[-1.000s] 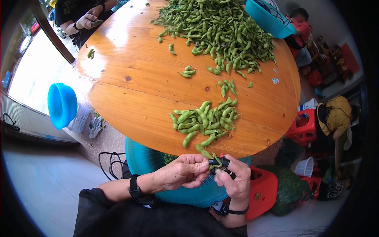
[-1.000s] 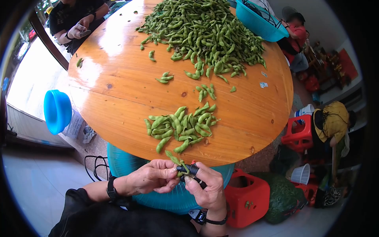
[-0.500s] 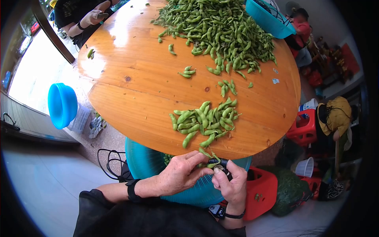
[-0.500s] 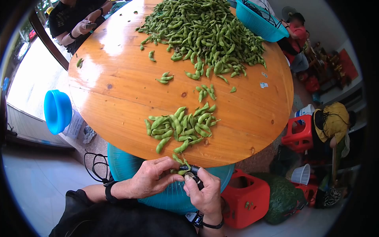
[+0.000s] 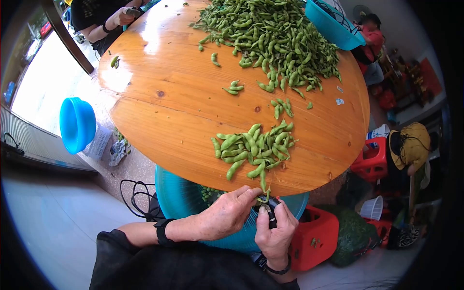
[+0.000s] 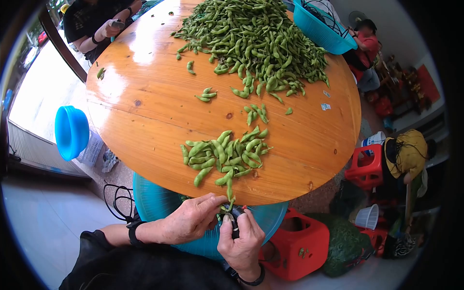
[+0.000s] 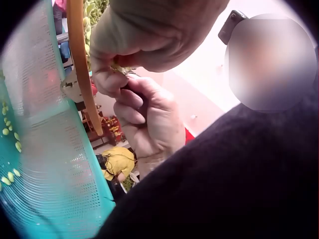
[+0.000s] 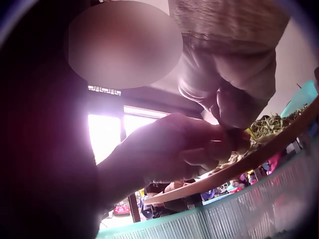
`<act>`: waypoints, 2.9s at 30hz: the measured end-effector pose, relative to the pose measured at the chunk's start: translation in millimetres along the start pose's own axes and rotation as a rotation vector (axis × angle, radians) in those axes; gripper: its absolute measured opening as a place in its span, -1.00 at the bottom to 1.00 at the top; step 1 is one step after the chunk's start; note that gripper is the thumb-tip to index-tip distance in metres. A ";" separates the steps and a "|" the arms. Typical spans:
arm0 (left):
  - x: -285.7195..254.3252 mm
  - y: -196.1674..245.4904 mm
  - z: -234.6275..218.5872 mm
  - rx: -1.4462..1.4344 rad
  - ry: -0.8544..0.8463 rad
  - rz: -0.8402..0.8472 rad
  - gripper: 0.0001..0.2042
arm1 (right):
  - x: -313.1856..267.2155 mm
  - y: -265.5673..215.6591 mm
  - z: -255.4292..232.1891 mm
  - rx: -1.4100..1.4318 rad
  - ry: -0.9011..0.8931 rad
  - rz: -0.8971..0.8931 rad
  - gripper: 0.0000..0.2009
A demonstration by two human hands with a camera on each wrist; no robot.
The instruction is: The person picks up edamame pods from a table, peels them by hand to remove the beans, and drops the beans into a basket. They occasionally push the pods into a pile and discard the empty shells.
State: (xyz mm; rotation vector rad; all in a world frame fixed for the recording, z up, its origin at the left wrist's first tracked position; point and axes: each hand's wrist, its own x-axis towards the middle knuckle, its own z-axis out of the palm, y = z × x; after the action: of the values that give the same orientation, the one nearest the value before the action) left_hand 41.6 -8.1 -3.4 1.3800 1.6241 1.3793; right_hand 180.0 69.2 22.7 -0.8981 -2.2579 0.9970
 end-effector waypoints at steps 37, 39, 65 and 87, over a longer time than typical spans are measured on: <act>-5.8 -2.1 -6.2 -0.120 -0.033 0.103 -0.89 | 3.7 11.7 -10.1 0.780 -0.135 0.406 -0.83; -6.6 -4.6 -6.2 -0.160 -0.053 0.070 -0.88 | 3.1 12.4 -8.4 0.833 -0.136 0.421 -0.83; -4.4 -12.2 -3.7 -0.800 -0.108 -0.486 -0.87 | 0.1 14.9 -23.7 0.295 -0.263 0.062 -0.83; -12.6 -16.5 8.5 -0.748 -0.012 -0.367 -0.87 | 3.5 13.4 0.5 0.049 -0.015 -0.201 -0.79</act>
State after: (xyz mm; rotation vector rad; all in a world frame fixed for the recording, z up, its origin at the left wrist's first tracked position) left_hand 47.4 -15.9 -23.6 0.6161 1.0885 1.5114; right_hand 182.2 78.3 12.6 -0.6308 -2.2732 0.9658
